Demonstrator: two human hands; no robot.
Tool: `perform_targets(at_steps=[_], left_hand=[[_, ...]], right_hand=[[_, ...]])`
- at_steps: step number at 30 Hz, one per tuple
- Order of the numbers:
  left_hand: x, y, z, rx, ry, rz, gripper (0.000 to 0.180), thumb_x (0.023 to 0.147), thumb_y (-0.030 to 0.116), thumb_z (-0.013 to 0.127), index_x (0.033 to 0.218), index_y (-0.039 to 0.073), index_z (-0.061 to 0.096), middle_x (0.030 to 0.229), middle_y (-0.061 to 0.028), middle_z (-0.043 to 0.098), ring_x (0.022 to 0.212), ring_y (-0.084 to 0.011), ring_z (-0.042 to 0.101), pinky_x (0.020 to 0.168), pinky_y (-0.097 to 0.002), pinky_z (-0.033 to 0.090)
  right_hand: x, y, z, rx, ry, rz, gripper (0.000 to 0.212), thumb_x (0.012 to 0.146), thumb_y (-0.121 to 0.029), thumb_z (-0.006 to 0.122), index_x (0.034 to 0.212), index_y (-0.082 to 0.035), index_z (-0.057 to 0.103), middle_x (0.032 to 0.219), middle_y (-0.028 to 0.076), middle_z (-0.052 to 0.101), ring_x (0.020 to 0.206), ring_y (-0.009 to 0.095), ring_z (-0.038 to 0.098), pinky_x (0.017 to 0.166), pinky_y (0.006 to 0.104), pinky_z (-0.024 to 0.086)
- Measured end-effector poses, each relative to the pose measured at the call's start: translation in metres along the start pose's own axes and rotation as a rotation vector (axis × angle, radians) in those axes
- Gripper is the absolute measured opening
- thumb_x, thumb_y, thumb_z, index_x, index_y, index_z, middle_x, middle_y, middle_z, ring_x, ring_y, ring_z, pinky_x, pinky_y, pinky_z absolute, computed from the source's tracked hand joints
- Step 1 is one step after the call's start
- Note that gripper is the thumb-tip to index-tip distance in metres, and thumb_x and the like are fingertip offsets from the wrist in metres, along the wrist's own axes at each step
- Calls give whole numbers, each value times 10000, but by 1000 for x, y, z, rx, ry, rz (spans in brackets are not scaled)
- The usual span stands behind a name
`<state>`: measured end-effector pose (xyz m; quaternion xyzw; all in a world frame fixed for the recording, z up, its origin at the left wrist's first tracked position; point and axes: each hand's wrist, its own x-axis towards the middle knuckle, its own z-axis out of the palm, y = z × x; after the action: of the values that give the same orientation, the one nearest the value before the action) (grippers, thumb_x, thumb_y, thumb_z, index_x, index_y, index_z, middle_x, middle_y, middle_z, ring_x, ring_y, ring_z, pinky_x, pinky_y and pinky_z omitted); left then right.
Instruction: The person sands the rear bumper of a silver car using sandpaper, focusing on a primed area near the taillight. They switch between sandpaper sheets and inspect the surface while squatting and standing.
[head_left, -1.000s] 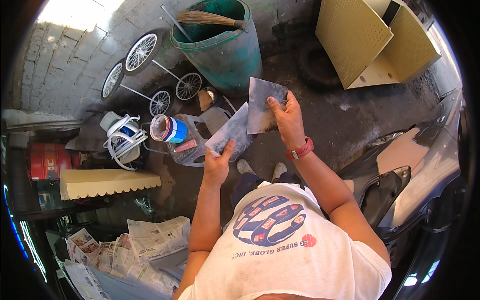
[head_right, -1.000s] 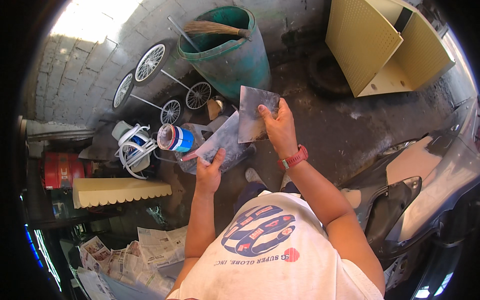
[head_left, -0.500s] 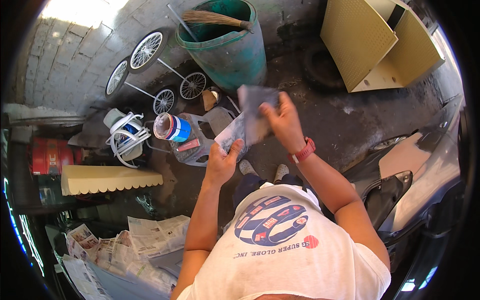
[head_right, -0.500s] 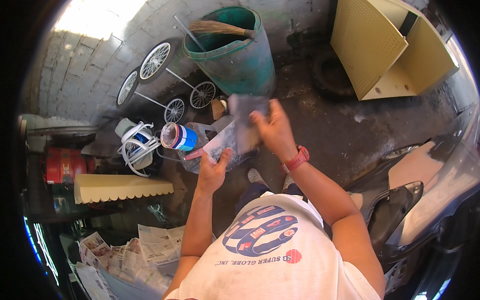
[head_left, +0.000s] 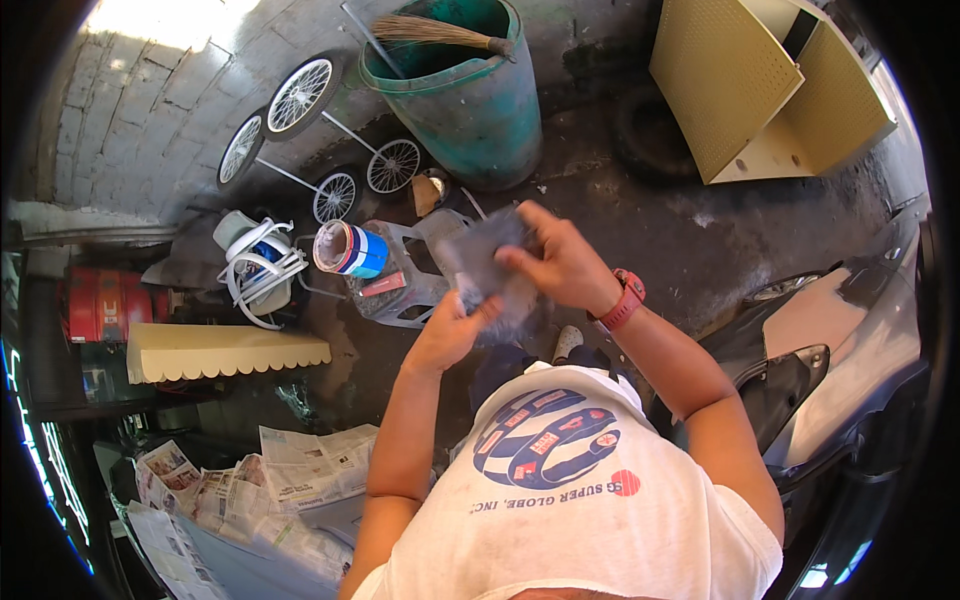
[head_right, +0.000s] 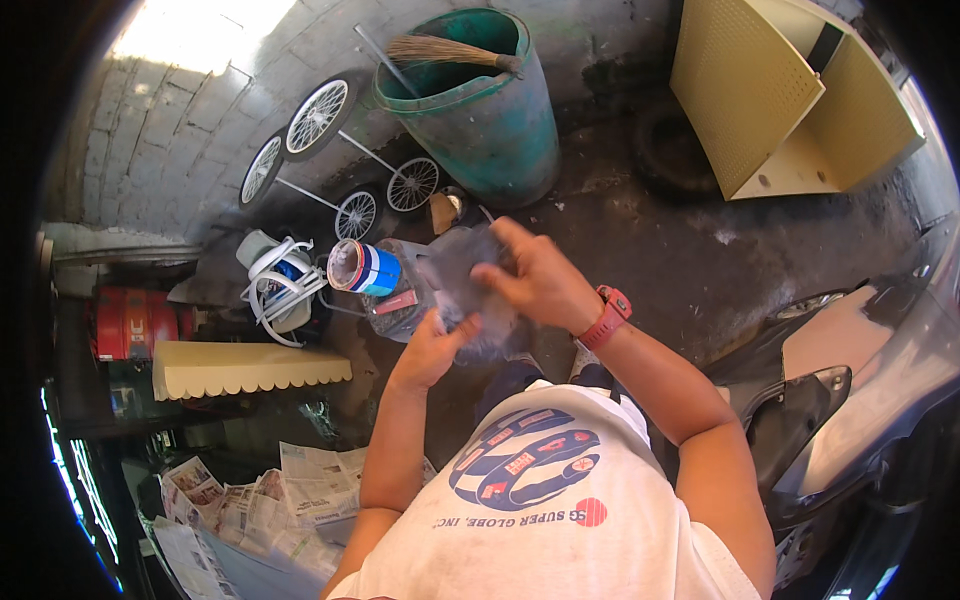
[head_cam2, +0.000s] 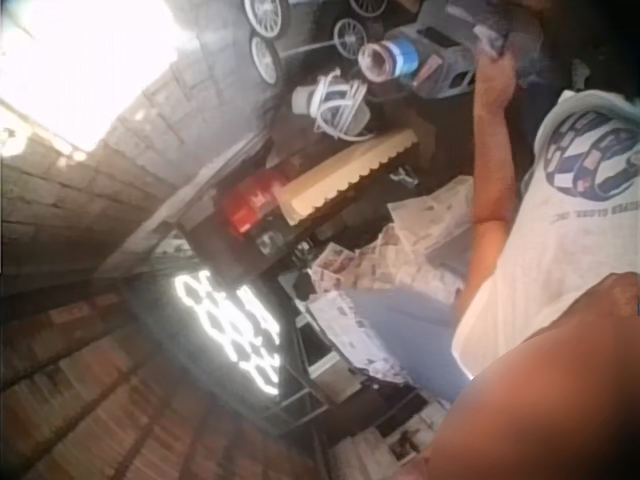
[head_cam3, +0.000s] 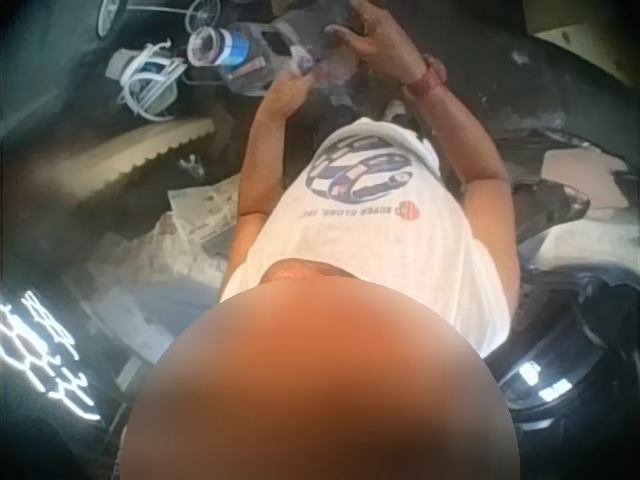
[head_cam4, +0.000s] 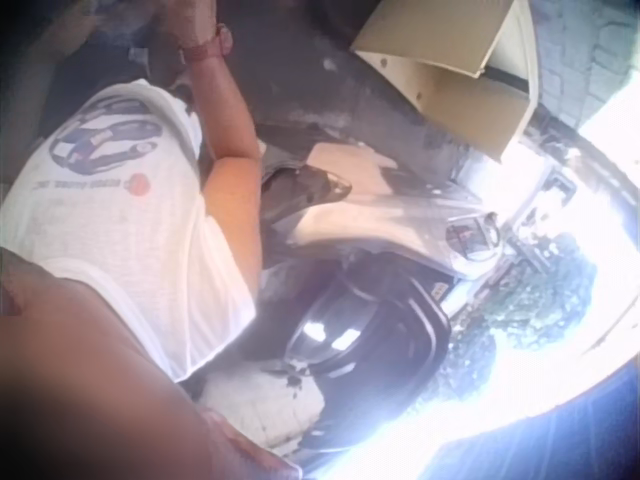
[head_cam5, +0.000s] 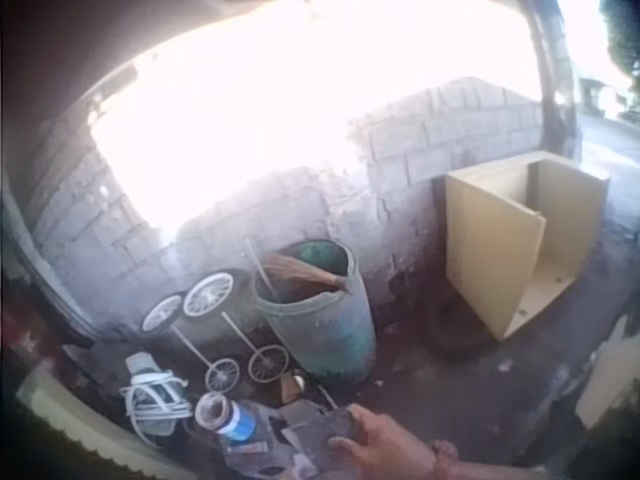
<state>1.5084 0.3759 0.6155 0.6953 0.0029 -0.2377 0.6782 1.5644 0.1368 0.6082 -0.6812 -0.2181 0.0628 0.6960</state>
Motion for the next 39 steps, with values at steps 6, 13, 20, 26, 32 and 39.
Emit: perform_targets(at_steps=[6, 13, 20, 26, 32, 39], left_hand=[[7, -12, 2, -726, -96, 186, 764, 1041, 508, 683, 1596, 43, 439, 1528, -114, 598, 1381, -237, 600, 1162, -404, 476], [11, -6, -9, -329, 221, 342, 523, 980, 52, 790, 1458, 21, 581, 1341, -78, 711, 1207, -180, 681, 1044, -352, 541], [0, -3, -7, -32, 263, 354, 313, 1068, 156, 710, 1334, -7, 678, 1256, -47, 734, 1134, -138, 662, 1005, -307, 503], [6, 5, 10, -22, 196, 350, 323, 1087, 193, 692, 1342, -4, 663, 1253, -39, 720, 1134, -132, 644, 1013, -304, 493], [3, -2, 7, -8, 140, 244, 482, 1100, 268, 676, 1476, -5, 550, 1414, -79, 637, 1282, -165, 588, 1111, -361, 472], [10, -17, 8, -771, -122, 139, 714, 1026, 242, 772, 1610, 65, 401, 1514, -112, 567, 1354, -240, 598, 1167, -420, 488]], right_hand=[[-9, 9, 16, 336, 25, 273, 445, 1054, -272, 740, 1371, -2, 583, 1203, 45, 715, 1077, 82, 660, 931, 293, 558], [-45, 44, 31, 950, 81, 429, 368, 1127, -309, 598, 1413, -79, 579, 1258, 22, 712, 1063, 132, 703, 944, 352, 568], [-23, 19, -2, 1031, 108, 429, 289, 1101, -291, 649, 1289, -72, 648, 1130, 44, 765, 976, 131, 749, 860, 359, 633], [3, 1, -6, 325, 493, 124, 340, 1054, -166, 719, 1339, -26, 597, 1163, 57, 738, 1021, 114, 688, 931, 325, 582], [-9, 26, 5, 509, 515, 98, 341, 1024, -182, 762, 1281, -1, 627, 1126, 39, 729, 1057, 118, 662, 949, 322, 550], [-22, 9, 32, 271, -45, 247, 539, 1060, -299, 716, 1475, 2, 552, 1412, 25, 497, 1234, 137, 515, 1073, 321, 464]])
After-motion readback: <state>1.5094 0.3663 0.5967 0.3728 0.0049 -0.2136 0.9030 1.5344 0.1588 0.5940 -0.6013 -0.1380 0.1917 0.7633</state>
